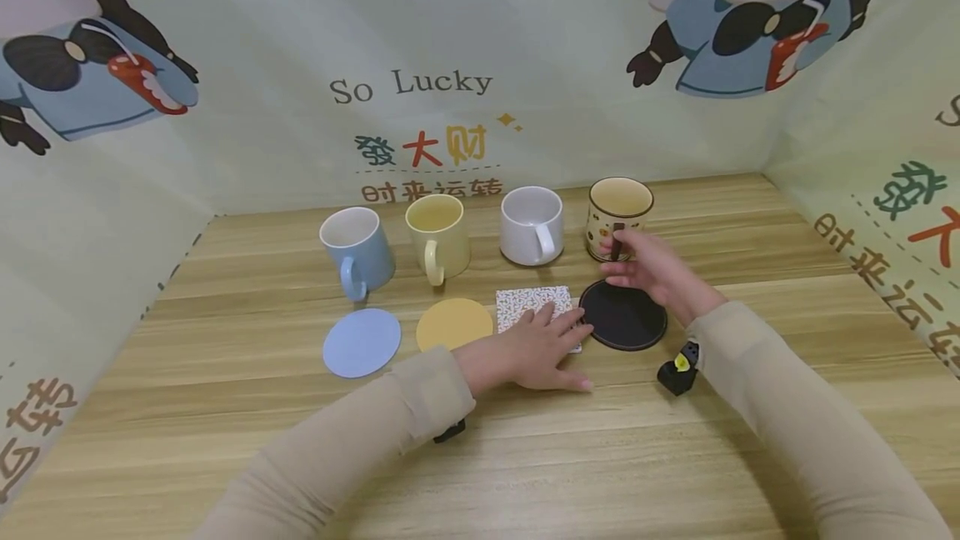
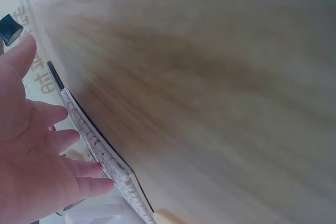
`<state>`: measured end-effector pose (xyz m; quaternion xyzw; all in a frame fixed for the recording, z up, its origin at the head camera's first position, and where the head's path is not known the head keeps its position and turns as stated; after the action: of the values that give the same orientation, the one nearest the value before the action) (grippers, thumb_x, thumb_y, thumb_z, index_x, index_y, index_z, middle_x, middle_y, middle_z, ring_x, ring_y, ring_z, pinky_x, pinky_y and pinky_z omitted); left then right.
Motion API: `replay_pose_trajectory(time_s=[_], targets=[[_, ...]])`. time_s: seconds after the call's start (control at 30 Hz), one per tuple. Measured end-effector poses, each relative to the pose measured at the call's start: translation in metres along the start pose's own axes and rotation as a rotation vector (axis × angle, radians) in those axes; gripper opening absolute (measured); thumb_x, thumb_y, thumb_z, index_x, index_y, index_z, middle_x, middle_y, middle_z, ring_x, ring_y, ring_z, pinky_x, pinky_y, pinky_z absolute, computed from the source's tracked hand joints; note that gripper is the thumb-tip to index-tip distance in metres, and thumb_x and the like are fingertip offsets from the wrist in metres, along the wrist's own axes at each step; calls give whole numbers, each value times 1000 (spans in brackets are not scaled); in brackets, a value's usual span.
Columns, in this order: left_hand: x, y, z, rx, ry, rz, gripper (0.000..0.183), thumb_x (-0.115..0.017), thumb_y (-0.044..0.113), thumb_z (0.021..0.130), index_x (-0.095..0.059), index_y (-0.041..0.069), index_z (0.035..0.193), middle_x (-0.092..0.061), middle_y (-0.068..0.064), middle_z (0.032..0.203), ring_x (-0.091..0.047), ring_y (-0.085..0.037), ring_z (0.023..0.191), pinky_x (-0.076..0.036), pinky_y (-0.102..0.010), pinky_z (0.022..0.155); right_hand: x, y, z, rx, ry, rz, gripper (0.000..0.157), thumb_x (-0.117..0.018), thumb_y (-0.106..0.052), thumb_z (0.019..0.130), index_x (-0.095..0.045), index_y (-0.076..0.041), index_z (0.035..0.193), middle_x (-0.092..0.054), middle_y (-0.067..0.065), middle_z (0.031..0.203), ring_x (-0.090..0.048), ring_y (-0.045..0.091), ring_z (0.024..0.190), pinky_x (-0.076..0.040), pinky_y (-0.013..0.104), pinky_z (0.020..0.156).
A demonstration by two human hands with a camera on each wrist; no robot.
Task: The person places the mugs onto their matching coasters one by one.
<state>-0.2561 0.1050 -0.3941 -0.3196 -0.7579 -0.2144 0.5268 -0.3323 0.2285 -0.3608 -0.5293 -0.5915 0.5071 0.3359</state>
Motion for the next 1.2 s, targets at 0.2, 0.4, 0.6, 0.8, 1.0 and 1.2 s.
replay_pose_trajectory(time_s=[0.2, 0.4, 0.6, 0.8, 1.0, 1.2], targets=[[-1, 0, 1, 10, -17, 11, 78, -34, 70, 84, -15, 27, 147, -7, 6, 154, -8, -30, 140, -16, -45, 111, -2, 2, 0, -2, 6, 52, 29, -30, -21, 98, -55, -13, 87, -57, -4, 89, -63, 13, 80, -52, 28, 73], [-2, 0, 1, 13, -20, 8, 77, -33, 70, 84, -16, 28, 147, -7, 7, 154, -7, -29, 140, -16, -45, 111, -2, 2, 2, -22, 6, 54, 31, -29, -22, 98, -53, -14, 81, -54, -4, 86, -63, 13, 78, -52, 28, 72], [-2, 1, 1, 6, -12, 3, 75, -34, 69, 84, -16, 32, 147, -8, 9, 154, -8, -30, 140, -18, -46, 110, -3, 0, 3, -21, 21, 22, 31, -28, -22, 97, -47, -13, 74, -47, -5, 76, -52, 8, 65, -52, 25, 67], [-1, 1, 0, 12, -15, -2, 75, -34, 70, 84, -16, 32, 146, -8, 10, 154, -7, -30, 140, -18, -46, 110, -1, -2, 3, 8, 78, -46, 32, -22, -22, 98, -40, -11, 74, -42, -4, 72, -46, 9, 62, -50, 24, 65], [-1, 1, 0, 11, -16, 0, 75, -34, 69, 84, -16, 32, 146, -8, 10, 154, -7, -30, 140, -17, -46, 110, 2, -3, 1, 37, 133, -98, 34, -15, -24, 99, -35, -8, 76, -42, -5, 71, -49, 8, 64, -46, 21, 65], [0, 2, 0, 13, -20, 13, 75, -33, 70, 84, -16, 32, 146, -8, 10, 154, -7, -30, 140, -18, -46, 110, 7, -3, -1, 68, 153, -71, 36, -16, -22, 99, -36, -9, 73, -41, -6, 66, -49, 7, 60, -45, 20, 61]])
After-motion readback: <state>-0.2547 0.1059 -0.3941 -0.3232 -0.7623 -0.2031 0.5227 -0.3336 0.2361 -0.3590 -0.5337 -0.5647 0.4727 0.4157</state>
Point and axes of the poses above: each hand's wrist, its own z-axis towards the middle knuckle, its own x-axis out of the back of the hand, y = z × x, the point moved 8 cm from there along z, towards the middle knuckle
